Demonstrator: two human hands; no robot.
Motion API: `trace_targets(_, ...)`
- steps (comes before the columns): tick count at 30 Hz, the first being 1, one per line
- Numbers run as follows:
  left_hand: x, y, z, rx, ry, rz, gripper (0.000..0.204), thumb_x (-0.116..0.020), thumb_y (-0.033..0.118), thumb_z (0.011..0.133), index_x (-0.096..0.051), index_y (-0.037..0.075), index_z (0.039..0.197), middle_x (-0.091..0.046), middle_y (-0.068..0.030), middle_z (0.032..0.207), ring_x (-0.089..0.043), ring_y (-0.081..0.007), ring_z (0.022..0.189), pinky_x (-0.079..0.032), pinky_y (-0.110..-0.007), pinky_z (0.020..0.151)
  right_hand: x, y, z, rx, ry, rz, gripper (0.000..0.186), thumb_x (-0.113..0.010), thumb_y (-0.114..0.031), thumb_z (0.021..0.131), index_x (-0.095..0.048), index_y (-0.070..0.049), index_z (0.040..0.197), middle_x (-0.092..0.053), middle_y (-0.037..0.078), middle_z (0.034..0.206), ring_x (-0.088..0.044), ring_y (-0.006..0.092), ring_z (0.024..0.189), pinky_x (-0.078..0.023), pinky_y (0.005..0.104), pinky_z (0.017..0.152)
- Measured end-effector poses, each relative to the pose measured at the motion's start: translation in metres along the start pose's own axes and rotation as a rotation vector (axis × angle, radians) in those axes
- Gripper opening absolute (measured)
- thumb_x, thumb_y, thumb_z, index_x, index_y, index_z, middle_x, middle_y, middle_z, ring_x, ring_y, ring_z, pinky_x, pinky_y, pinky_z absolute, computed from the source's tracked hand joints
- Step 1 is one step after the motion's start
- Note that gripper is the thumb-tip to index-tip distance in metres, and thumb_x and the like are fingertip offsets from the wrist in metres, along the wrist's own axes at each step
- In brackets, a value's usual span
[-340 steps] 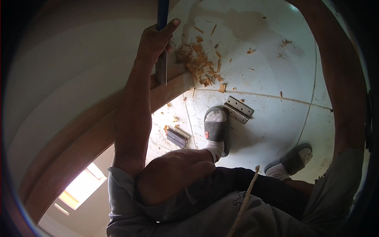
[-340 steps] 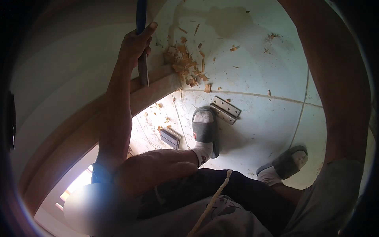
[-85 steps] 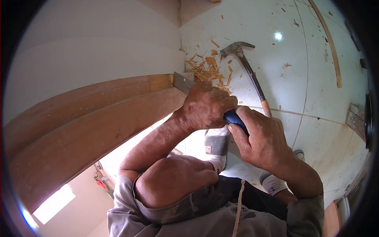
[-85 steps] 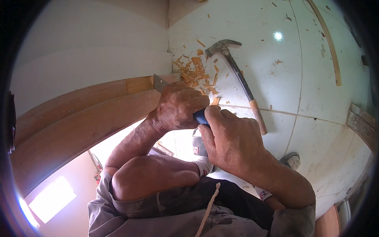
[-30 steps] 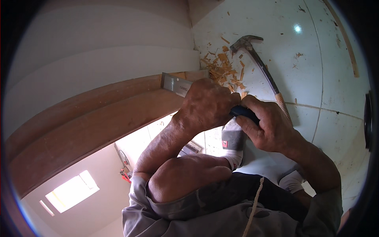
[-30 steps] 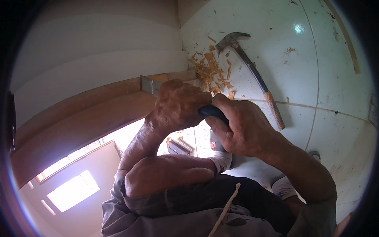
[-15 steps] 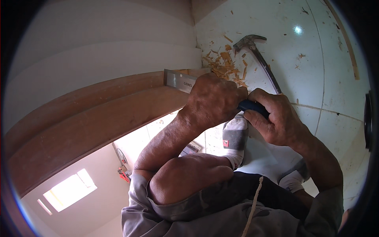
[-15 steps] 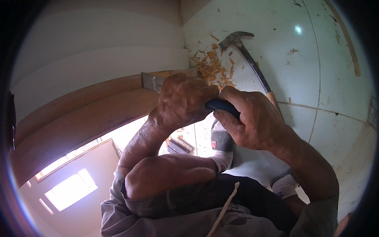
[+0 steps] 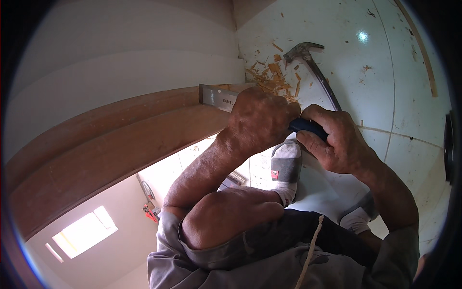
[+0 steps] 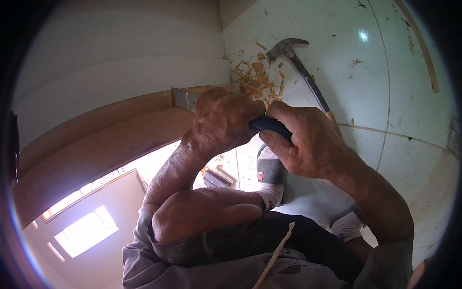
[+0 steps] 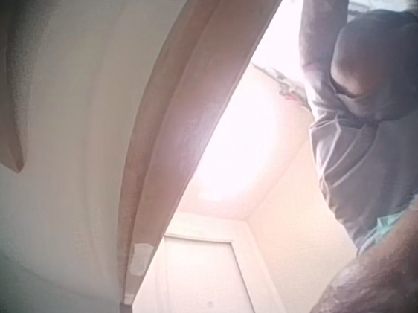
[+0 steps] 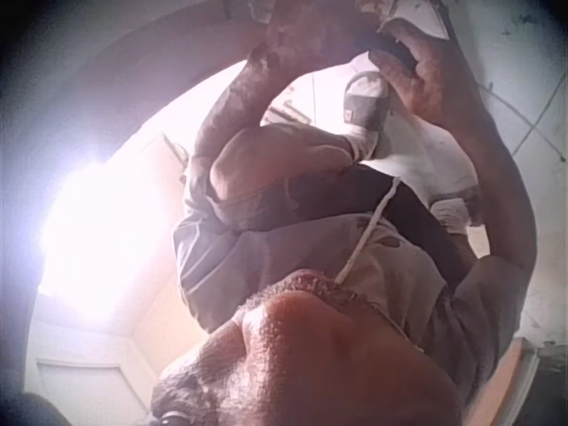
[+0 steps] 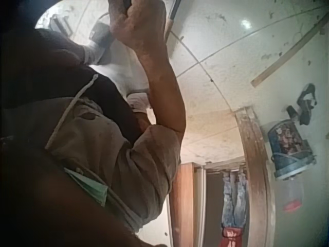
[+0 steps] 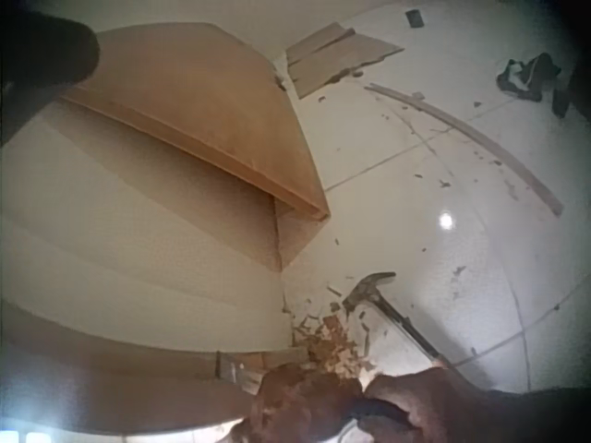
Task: The recorder is using a chisel and hammer to create a recessed area in a wooden door frame for a hinge.
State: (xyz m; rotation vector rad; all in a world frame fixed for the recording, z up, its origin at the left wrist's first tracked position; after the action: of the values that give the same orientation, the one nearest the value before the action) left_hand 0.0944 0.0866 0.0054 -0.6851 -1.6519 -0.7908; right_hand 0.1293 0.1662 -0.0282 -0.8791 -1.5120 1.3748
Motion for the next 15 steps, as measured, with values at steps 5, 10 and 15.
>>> trace_targets(5, 0.0018, 0.0003, 0.0, -0.01, 0.028, 0.002, 0.008, -0.069, 0.022, 0.073, -0.068, 0.014, 0.075, -0.062, -0.0032, 0.063, -0.065, -0.0216, 0.062, -0.051, -0.037, 0.06, 0.0006, -0.0002, 0.0016, -0.001, -0.014, -0.023, 0.018, -0.065, -0.016, 0.086, -0.054, -0.002, 0.09, -0.059, 0.016, 0.065, -0.064, 0.0328, 0.061, -0.048, 0.0409, 0.059)
trace_targets(10, 0.0024, -0.0003, 0.0008, -0.001, 0.029, 0.007, 0.008, -0.069, 0.021, 0.073, -0.068, 0.014, 0.075, -0.062, -0.0033, 0.063, -0.065, -0.0215, 0.061, -0.051, -0.037, 0.059, 0.0014, -0.0005, 0.0027, 0.018, 0.008, -0.015, 0.018, -0.065, -0.015, 0.086, -0.055, -0.002, 0.091, -0.059, 0.016, 0.065, -0.063, 0.0334, 0.06, -0.048, 0.041, 0.059)
trace_targets(15, -0.0003, -0.0041, 0.0015, 0.018, 0.023, 0.009, 0.007, -0.069, 0.022, 0.074, -0.068, 0.015, 0.075, -0.062, -0.0028, 0.063, -0.065, -0.0217, 0.06, -0.051, -0.037, 0.058, 0.0055, -0.0019, 0.0069, 0.02, 0.0, -0.044, 0.018, -0.066, -0.014, 0.085, -0.055, -0.001, 0.09, -0.06, 0.017, 0.066, -0.063, 0.0344, 0.06, -0.048, 0.0408, 0.059)
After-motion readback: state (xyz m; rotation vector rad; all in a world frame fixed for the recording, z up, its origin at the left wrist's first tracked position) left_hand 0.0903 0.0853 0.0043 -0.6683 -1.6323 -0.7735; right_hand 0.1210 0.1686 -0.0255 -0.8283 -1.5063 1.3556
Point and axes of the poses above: each hand's wrist, its own z-axis towards the middle knuckle, its own x-axis out of the back of the hand, y = z × x, the point moved 9 cm from there along z, towards the middle knuckle
